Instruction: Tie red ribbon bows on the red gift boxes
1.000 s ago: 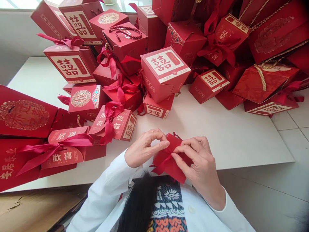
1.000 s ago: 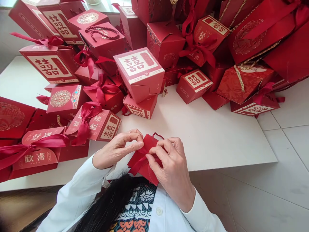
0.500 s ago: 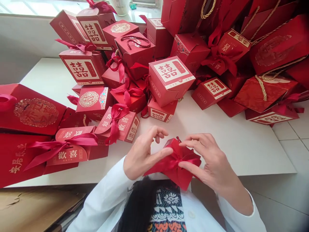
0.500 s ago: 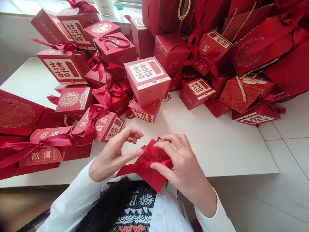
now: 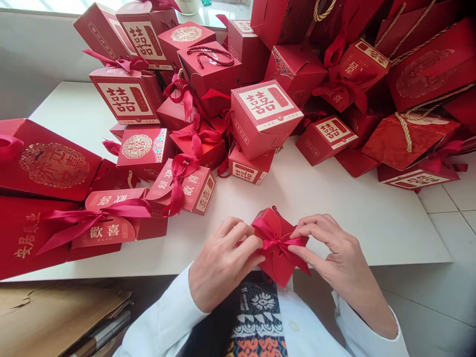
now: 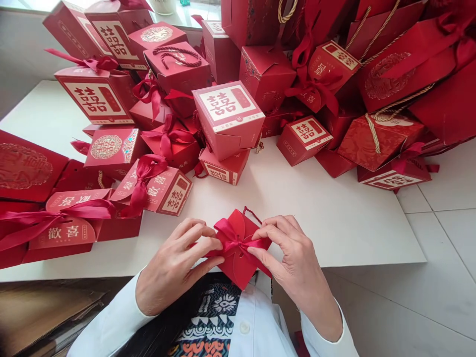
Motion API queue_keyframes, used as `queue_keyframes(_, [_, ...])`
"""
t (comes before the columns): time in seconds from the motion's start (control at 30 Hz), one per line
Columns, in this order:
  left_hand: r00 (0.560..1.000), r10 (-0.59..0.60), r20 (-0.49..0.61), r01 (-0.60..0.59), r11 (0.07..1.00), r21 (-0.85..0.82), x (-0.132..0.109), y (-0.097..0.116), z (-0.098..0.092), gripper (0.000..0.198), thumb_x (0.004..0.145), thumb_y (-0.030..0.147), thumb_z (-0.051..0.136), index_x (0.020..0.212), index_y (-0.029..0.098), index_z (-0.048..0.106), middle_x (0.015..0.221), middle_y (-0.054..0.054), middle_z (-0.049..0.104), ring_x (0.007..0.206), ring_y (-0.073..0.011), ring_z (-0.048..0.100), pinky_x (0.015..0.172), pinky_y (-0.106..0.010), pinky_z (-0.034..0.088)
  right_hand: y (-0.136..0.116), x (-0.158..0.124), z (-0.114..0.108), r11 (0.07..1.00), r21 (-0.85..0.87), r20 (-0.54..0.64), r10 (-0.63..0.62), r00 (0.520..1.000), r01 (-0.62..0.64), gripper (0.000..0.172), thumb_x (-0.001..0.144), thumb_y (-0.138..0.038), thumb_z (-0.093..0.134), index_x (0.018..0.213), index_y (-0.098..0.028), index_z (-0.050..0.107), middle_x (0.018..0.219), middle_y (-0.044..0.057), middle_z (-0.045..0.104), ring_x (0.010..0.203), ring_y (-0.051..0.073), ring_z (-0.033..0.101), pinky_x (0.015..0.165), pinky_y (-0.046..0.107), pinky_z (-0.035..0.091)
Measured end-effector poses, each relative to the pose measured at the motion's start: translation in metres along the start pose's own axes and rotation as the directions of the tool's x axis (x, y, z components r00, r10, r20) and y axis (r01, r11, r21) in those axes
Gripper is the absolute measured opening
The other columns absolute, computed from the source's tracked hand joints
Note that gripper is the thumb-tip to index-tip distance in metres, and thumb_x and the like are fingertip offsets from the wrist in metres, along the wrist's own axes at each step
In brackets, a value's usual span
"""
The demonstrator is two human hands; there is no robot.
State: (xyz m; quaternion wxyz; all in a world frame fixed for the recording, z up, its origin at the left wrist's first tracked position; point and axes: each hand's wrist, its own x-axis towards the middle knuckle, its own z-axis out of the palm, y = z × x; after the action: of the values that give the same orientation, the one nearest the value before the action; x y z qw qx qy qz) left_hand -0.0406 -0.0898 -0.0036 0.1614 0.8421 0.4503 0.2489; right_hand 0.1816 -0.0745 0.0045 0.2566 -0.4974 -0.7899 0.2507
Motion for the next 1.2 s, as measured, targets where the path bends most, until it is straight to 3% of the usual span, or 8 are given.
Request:
queue_keyframes(0.27, [0.944, 0.318, -0.088, -0.291, 0.928, 0.232, -0.002, 0.003, -0.004, 0.021, 0.089, 0.004, 0.045, 0.082, 0.014, 0.063, 0.078, -0.005, 0.065, 0.085, -0.0188, 0.056, 0.076, -0.036, 0.041, -0.002, -0.001, 0.006, 0.999, -0.017, -0.083, 0.031, 0.996, -0.032, 0.009, 0.085, -0.017, 0.057, 0.079, -0.022, 0.062, 0.079, 0.003, 0.062, 0.076, 0.020, 0.057, 0.064, 0.031, 0.046])
queue_keyframes(0.4, [0.954, 0.292, -0.066, -0.278, 0.946, 0.169, -0.002, 0.004, -0.004, 0.013, 0.089, 0.015, 0.054, 0.079, 0.015, 0.062, 0.075, -0.004, 0.065, 0.083, -0.0186, 0.057, 0.073, -0.033, 0.042, 0.000, -0.002, 0.005, 1.000, -0.008, -0.074, 0.027, 0.997, -0.028, 0.009, 0.084, -0.014, 0.056, 0.085, -0.022, 0.061, 0.081, 0.003, 0.063, 0.078, 0.019, 0.056, 0.066, 0.031, 0.046])
queue_keyframes(0.5, [0.977, 0.199, -0.078, -0.198, 0.980, 0.027, -0.001, 0.005, -0.004, 0.018, 0.091, 0.026, 0.054, 0.078, 0.016, 0.061, 0.072, -0.003, 0.063, 0.076, -0.0157, 0.056, 0.069, -0.030, 0.044, 0.001, -0.004, 0.002, 1.000, 0.004, -0.058, 0.026, 0.998, -0.025, 0.007, 0.085, -0.017, 0.059, 0.088, -0.023, 0.061, 0.084, 0.003, 0.063, 0.081, 0.019, 0.056, 0.068, 0.030, 0.046])
queue_keyframes(0.63, [0.983, 0.104, -0.150, -0.109, 0.994, -0.031, 0.006, 0.008, -0.001, 0.010, 0.092, 0.019, 0.052, 0.090, 0.016, 0.061, 0.074, -0.002, 0.062, 0.066, -0.0115, 0.051, 0.061, -0.026, 0.044, 0.001, -0.004, 0.000, 0.998, 0.031, -0.057, 0.065, 0.996, -0.063, 0.007, 0.085, -0.018, 0.060, 0.090, -0.023, 0.062, 0.085, 0.002, 0.064, 0.079, 0.018, 0.057, 0.068, 0.029, 0.047])
queue_keyframes(0.8, [0.915, 0.386, -0.120, -0.350, 0.906, 0.239, 0.019, 0.016, 0.015, 0.017, 0.089, 0.012, 0.050, 0.101, 0.015, 0.063, 0.077, -0.004, 0.061, 0.073, -0.0160, 0.053, 0.065, -0.030, 0.046, 0.001, 0.001, 0.001, 0.991, 0.104, -0.039, 0.087, 0.995, -0.082, 0.007, 0.085, -0.016, 0.060, 0.088, -0.022, 0.062, 0.083, 0.000, 0.064, 0.071, 0.015, 0.059, 0.066, 0.026, 0.048])
queue_keyframes(0.93, [0.894, 0.442, -0.073, -0.392, 0.851, 0.350, 0.026, 0.021, 0.026, 0.013, 0.088, 0.010, 0.051, 0.089, 0.010, 0.063, 0.078, -0.006, 0.058, 0.076, -0.0181, 0.052, 0.068, -0.033, 0.045, 0.002, 0.005, 0.001, 0.988, 0.122, -0.010, 0.095, 0.995, -0.093, 0.009, 0.084, -0.014, 0.058, 0.085, -0.021, 0.063, 0.082, 0.000, 0.064, 0.072, 0.015, 0.059, 0.066, 0.026, 0.047])
queue_keyframes(1.07, [0.918, 0.393, -0.045, -0.379, 0.906, 0.186, 0.024, 0.017, 0.021, 0.014, 0.087, 0.009, 0.053, 0.078, 0.015, 0.063, 0.080, -0.005, 0.056, 0.082, -0.0178, 0.048, 0.073, -0.031, 0.046, 0.002, 0.006, 0.000, 0.981, 0.141, 0.000, 0.137, 0.991, -0.136, 0.013, 0.084, -0.010, 0.056, 0.084, -0.021, 0.063, 0.081, 0.000, 0.064, 0.075, 0.015, 0.059, 0.068, 0.026, 0.046])
queue_keyframes(1.2, [0.964, 0.266, -0.028, -0.266, 0.963, -0.028, 0.011, 0.006, 0.011, 0.022, 0.087, 0.005, 0.050, 0.086, 0.020, 0.066, 0.086, -0.006, 0.058, 0.092, -0.0190, 0.044, 0.080, -0.030, 0.046, 0.003, 0.005, 0.001, 0.972, 0.180, 0.012, 0.150, 0.989, -0.150, 0.015, 0.084, -0.007, 0.057, 0.083, -0.021, 0.062, 0.080, -0.001, 0.062, 0.074, 0.013, 0.057, 0.068, 0.025, 0.044])
